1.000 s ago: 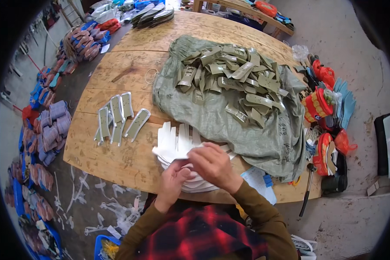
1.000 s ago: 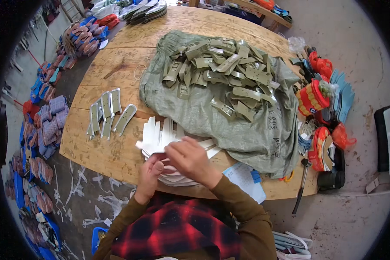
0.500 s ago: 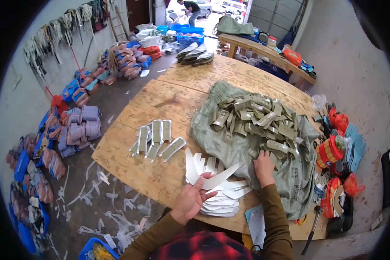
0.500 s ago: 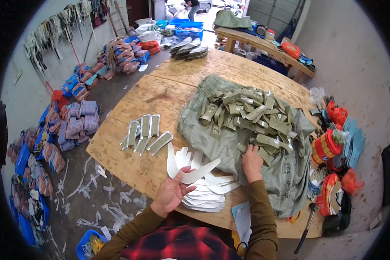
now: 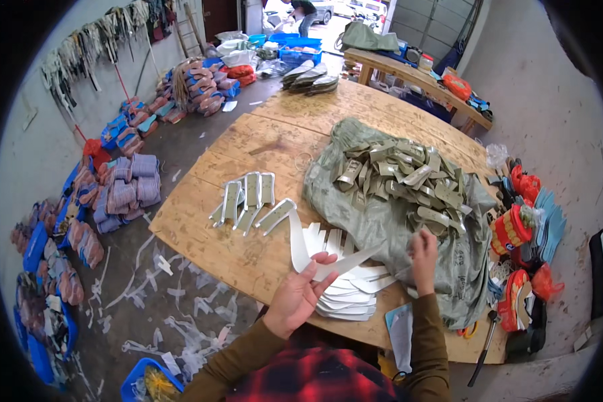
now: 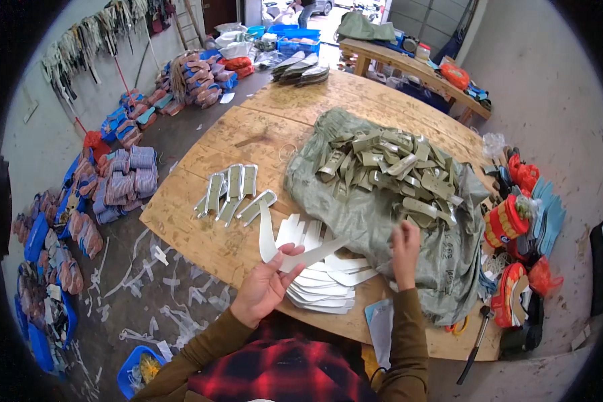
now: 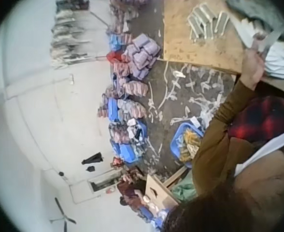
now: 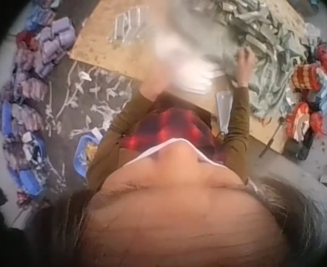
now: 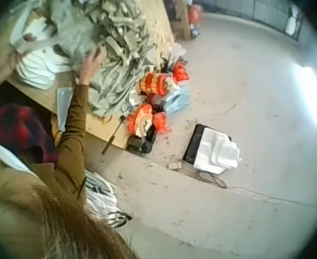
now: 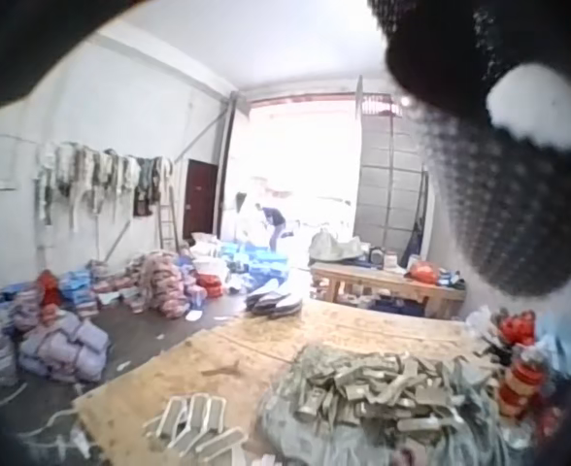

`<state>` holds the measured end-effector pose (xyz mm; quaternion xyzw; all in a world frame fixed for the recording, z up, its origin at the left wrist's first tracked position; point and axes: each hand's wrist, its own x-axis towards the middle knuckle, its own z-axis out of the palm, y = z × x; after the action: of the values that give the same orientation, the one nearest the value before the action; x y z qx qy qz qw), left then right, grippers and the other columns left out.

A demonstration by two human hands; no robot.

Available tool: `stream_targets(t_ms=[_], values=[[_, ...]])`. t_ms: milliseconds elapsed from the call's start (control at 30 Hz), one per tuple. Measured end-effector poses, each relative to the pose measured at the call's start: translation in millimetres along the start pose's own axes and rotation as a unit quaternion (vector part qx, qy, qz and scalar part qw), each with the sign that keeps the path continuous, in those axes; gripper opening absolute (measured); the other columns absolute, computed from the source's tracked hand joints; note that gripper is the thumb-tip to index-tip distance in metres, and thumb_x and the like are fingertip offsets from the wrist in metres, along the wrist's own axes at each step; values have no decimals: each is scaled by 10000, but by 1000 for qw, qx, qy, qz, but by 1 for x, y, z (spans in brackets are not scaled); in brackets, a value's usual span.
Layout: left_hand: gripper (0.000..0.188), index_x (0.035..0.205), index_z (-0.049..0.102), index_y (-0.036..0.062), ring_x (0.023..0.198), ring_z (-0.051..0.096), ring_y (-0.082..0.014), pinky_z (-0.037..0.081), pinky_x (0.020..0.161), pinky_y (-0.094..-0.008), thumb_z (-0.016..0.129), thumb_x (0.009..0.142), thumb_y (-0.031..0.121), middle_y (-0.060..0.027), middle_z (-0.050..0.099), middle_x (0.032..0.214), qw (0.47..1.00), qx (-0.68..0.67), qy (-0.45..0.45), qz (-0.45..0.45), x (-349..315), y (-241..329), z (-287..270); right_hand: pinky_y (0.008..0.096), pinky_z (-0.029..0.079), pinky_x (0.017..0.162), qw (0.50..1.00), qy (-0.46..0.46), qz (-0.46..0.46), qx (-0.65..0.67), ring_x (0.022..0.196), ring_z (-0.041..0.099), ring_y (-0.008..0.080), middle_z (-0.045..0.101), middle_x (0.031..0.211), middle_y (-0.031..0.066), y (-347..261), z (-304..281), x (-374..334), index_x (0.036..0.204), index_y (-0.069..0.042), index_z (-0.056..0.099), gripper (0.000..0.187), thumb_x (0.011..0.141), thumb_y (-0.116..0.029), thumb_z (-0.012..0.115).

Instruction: The person repeatedly picks up a white insole and a green heel pad, aligns them, and places the combined unit on the table. They continue this process, stacking the finished pairs into a growing pile.

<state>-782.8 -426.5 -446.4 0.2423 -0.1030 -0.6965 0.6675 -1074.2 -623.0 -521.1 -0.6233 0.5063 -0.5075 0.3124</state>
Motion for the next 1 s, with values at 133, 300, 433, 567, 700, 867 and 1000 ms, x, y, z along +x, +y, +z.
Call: stream_targets(t_ms=[133, 300, 433, 567, 700, 867, 1000], values=[[449, 1381, 345, -21, 1329, 424, -296, 392, 1131, -390, 404, 1038, 263, -239, 417, 1413, 996, -84, -13, -23, 5, 3, 3, 289, 465, 629, 836, -83, 188, 508, 759, 577, 151, 632, 1033, 55, -78, 1, -31, 1162, -59, 546, 328, 986, -332, 504], [457, 1394, 334, -2, 1319, 437, -315, 393, 1127, -409, 358, 1049, 296, -231, 423, 1415, 992, -95, -34, -77, 1, -16, 13, 278, 491, 632, 883, -110, 174, 422, 726, 608, 142, 651, 982, 82, -157, 15, -80, 1168, -24, 568, 264, 959, -185, 554], [459, 1421, 325, 30, 1290, 476, -292, 406, 1108, -406, 341, 1053, 304, -212, 443, 1409, 990, -84, -36, -105, -3, -26, 13, 276, 530, 693, 935, -218, 114, 254, 802, 643, 126, 673, 985, 95, -186, 29, -106, 1155, 25, 586, 270, 897, -44, 623], [459, 1415, 347, 43, 1277, 483, -245, 386, 1111, -375, 332, 1055, 328, -190, 442, 1421, 992, -64, -42, -101, -10, -27, 18, 274, 524, 616, 968, -230, -34, 96, 735, 652, 135, 687, 899, 97, -180, 42, -115, 1032, 30, 642, 218, 836, -41, 707], [484, 1433, 357, 44, 1227, 528, -233, 436, 1056, -386, 355, 1050, 340, -146, 497, 1371, 992, -66, -23, -101, -12, -32, 13, 280, 505, 573, 970, -224, -84, 52, 682, 650, 154, 680, 850, 103, -162, 54, -118, 1030, 10, 639, 232, 819, -39, 723], [474, 1417, 383, 51, 1218, 512, -184, 402, 1069, -348, 358, 1051, 351, -105, 525, 1328, 994, -53, -25, -96, -14, -31, 10, 297, 502, 561, 966, -228, -117, 37, 668, 652, 184, 678, 849, 116, -156, 58, -117, 1067, 16, 613, 285, 810, -34, 725], [483, 1420, 377, 42, 1213, 521, -190, 419, 1055, -355, 348, 1052, 354, -113, 518, 1341, 994, -44, -21, -97, -13, -31, 12, 309, 502, 557, 964, -229, -130, 31, 659, 651, 212, 676, 845, 127, -154, 57, -116, 1067, 23, 608, 302, 797, -32, 731]])
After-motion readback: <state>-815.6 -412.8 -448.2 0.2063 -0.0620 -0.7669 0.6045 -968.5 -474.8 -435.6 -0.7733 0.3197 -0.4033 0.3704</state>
